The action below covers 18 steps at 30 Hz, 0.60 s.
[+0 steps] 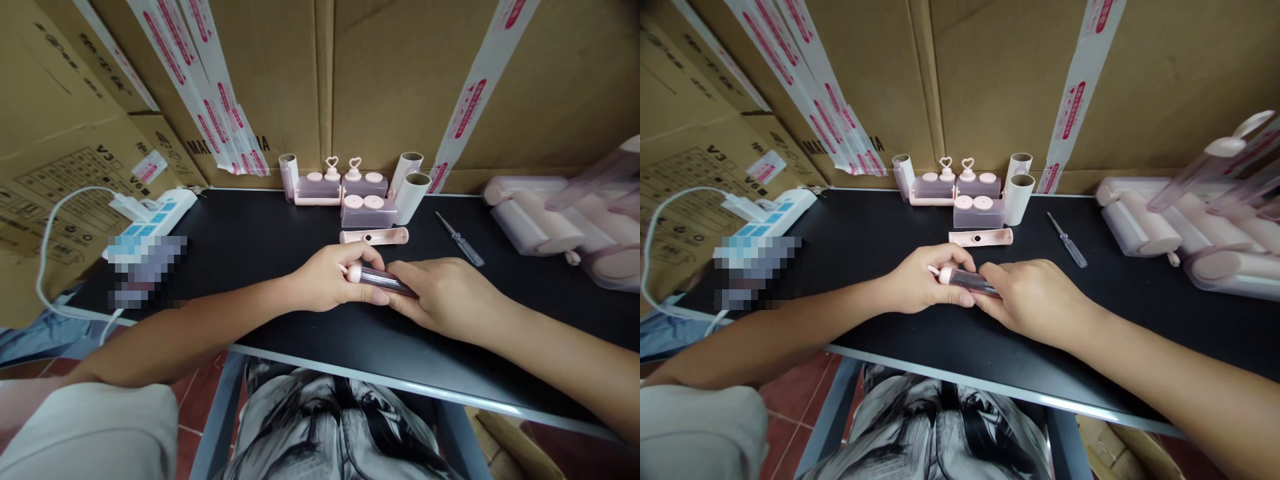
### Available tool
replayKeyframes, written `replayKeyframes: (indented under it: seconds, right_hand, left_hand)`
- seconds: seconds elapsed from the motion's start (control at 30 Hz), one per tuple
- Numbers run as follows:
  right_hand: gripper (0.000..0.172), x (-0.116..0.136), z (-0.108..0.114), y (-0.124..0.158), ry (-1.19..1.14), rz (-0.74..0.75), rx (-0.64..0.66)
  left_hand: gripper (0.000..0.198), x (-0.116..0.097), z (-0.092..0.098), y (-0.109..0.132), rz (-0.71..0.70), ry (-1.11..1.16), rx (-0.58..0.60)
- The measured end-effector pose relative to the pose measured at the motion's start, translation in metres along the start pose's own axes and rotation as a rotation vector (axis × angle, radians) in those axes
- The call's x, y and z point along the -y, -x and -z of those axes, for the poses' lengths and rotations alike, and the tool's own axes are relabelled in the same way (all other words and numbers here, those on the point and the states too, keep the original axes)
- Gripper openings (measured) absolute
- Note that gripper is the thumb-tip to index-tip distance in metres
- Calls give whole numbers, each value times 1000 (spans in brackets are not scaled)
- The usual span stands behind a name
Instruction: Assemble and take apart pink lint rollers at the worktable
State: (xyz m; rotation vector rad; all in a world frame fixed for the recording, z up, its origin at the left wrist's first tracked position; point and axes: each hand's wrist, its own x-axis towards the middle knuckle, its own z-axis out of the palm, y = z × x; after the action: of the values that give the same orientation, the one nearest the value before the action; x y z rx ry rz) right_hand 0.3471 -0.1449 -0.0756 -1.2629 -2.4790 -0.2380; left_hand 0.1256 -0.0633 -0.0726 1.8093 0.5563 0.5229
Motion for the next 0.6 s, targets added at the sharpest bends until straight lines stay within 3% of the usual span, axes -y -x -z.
replayKeyframes:
  seconds: [0.1,0.23,0.37,0.47,0.6]
  right_hand:
    - [33,6,0,-5,-66,-55,31]
    - [28,9,-2,-11,-177,-148,174]
    - [21,0,-10,-11,-210,-202,213]
    - [20,-7,-14,-8,-223,-220,133]
    - [14,-17,-12,-8,-291,-252,-153]
  left_hand:
    - [37,-9,13,-1,-12,-96,68]
    - [31,-22,40,-2,-39,-356,246]
    - [24,-17,56,-4,-30,-677,278]
    - [22,-9,63,-7,50,-789,312]
    - [27,-5,72,-10,165,-854,330]
